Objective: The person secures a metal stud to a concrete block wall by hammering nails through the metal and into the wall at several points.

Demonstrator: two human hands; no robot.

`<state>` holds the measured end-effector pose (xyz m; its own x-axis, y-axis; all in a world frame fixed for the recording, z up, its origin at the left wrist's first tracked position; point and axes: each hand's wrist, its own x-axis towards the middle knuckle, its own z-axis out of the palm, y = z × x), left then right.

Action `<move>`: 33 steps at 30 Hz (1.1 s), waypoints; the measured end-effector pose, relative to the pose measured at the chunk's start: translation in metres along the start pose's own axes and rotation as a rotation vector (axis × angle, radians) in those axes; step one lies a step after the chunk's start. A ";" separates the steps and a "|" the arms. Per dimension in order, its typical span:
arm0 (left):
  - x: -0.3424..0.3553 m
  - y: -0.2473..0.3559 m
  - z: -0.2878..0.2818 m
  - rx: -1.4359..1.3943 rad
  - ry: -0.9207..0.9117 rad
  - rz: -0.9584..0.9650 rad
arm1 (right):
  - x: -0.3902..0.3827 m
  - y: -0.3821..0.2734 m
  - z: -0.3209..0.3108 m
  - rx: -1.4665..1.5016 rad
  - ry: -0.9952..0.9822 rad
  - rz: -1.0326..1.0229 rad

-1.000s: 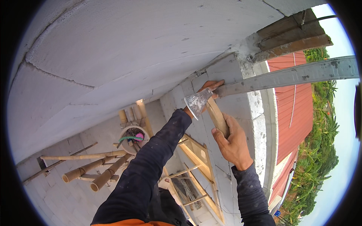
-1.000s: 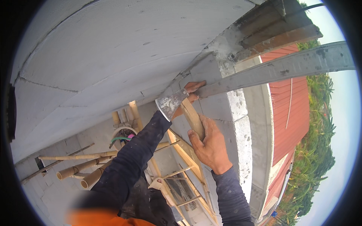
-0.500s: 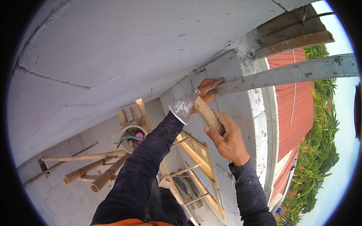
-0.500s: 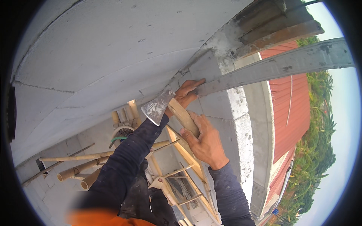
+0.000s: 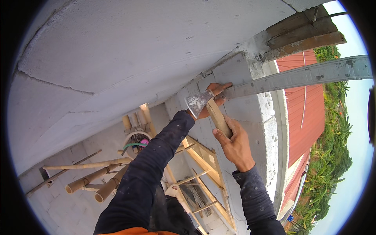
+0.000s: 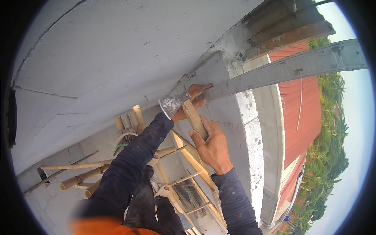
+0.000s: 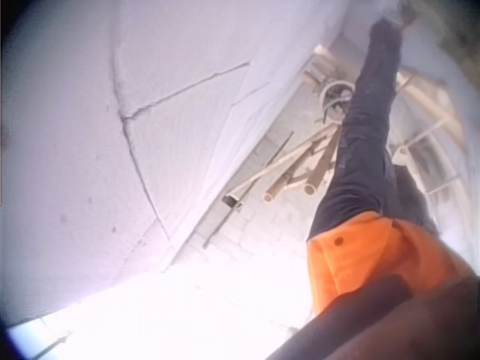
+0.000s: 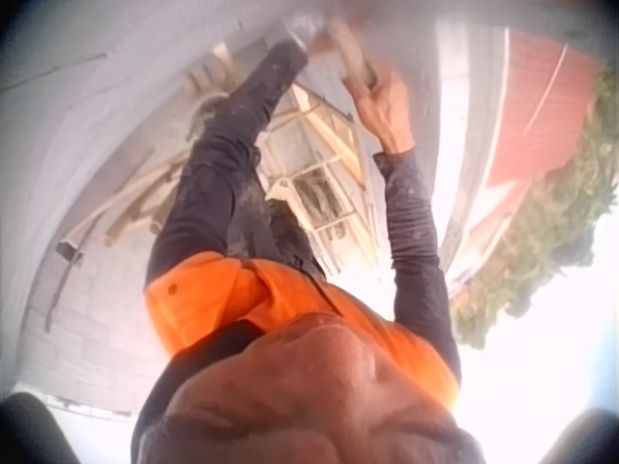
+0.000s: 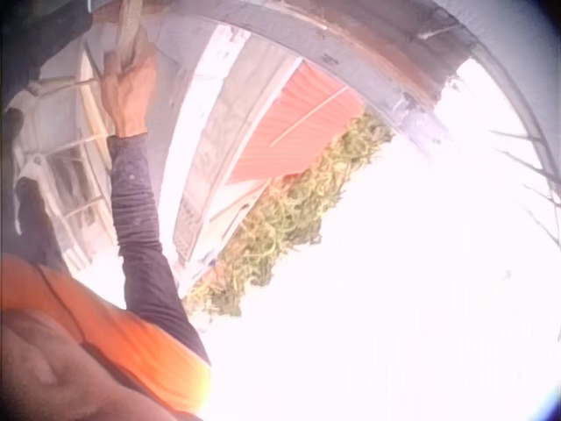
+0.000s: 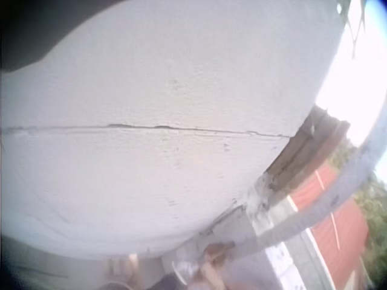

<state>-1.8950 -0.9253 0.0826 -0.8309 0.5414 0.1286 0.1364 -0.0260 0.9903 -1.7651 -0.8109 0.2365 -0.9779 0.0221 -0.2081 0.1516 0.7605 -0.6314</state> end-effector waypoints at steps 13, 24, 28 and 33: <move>0.000 -0.018 -0.003 0.103 0.064 0.110 | 0.008 -0.010 -0.007 0.056 -0.118 0.075; 0.005 -0.015 -0.003 0.130 0.026 0.120 | 0.011 0.025 0.004 0.166 0.058 0.191; 0.003 -0.016 -0.007 0.120 0.014 0.078 | 0.002 -0.001 0.009 0.027 0.018 0.021; 0.006 -0.036 0.002 0.146 0.089 0.192 | 0.008 0.019 0.010 0.020 0.135 0.086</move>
<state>-1.9042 -0.9197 0.0477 -0.8255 0.4617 0.3245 0.3676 0.0035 0.9300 -1.7686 -0.8027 0.2156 -0.9715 0.1748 -0.1603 0.2371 0.7390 -0.6306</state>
